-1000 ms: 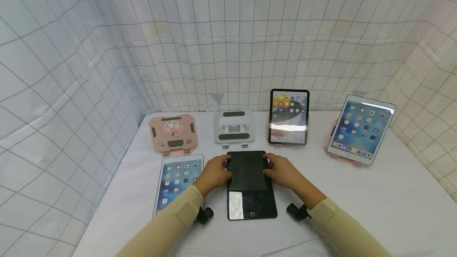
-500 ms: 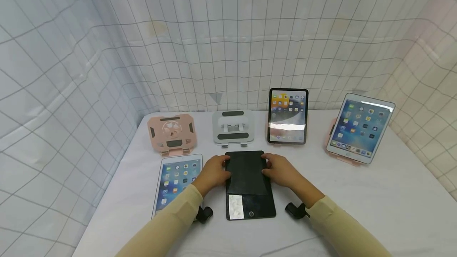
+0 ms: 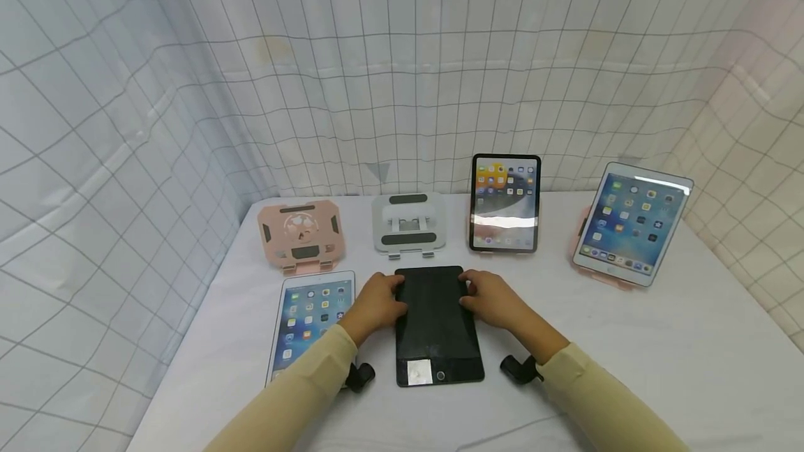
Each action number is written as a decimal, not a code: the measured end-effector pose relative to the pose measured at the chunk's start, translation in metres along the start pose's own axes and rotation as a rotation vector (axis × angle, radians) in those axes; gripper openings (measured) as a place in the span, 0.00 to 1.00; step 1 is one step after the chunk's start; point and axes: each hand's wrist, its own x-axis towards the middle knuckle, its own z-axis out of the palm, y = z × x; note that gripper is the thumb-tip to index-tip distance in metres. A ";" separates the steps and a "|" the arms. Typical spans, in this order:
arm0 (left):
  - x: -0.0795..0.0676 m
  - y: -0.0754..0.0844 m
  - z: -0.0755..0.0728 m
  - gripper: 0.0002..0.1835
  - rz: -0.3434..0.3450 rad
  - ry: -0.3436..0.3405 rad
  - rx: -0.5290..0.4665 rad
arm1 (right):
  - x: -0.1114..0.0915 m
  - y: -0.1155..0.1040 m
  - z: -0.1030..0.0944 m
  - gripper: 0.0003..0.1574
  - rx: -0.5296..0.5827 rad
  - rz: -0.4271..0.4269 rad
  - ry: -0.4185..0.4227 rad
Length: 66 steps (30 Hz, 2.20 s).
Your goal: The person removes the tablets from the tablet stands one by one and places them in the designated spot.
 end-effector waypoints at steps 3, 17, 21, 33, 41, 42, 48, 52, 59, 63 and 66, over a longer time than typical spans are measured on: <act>0.002 0.001 0.001 0.31 -0.015 -0.016 0.000 | -0.001 0.003 -0.002 0.26 0.053 0.001 -0.011; 0.023 0.024 0.006 0.26 0.136 0.054 -0.184 | -0.015 0.026 -0.045 0.29 0.143 0.012 0.097; 0.036 0.038 0.004 0.24 0.178 0.062 -0.217 | -0.011 0.034 -0.065 0.29 0.075 -0.016 0.204; 0.100 0.085 0.005 0.25 0.266 0.101 -0.309 | 0.018 0.055 -0.114 0.25 0.063 -0.088 0.496; 0.138 0.097 0.007 0.30 0.327 0.048 -0.266 | 0.042 0.067 -0.132 0.26 0.091 -0.022 0.583; 0.142 0.098 0.007 0.30 0.321 0.044 -0.279 | 0.046 0.068 -0.132 0.26 0.100 -0.023 0.581; 0.155 0.106 0.009 0.33 0.257 0.047 -0.324 | 0.067 0.077 -0.128 0.29 0.143 -0.015 0.585; 0.158 0.111 0.012 0.33 0.229 0.069 -0.315 | 0.074 0.079 -0.127 0.31 0.166 -0.012 0.585; 0.161 0.113 0.012 0.35 0.214 0.056 -0.296 | 0.080 0.084 -0.128 0.32 0.156 -0.007 0.578; 0.165 0.112 0.012 0.38 0.212 0.061 -0.275 | 0.083 0.086 -0.127 0.32 0.166 -0.002 0.580; 0.166 0.111 0.012 0.40 0.203 0.062 -0.297 | 0.085 0.086 -0.126 0.31 0.161 -0.003 0.590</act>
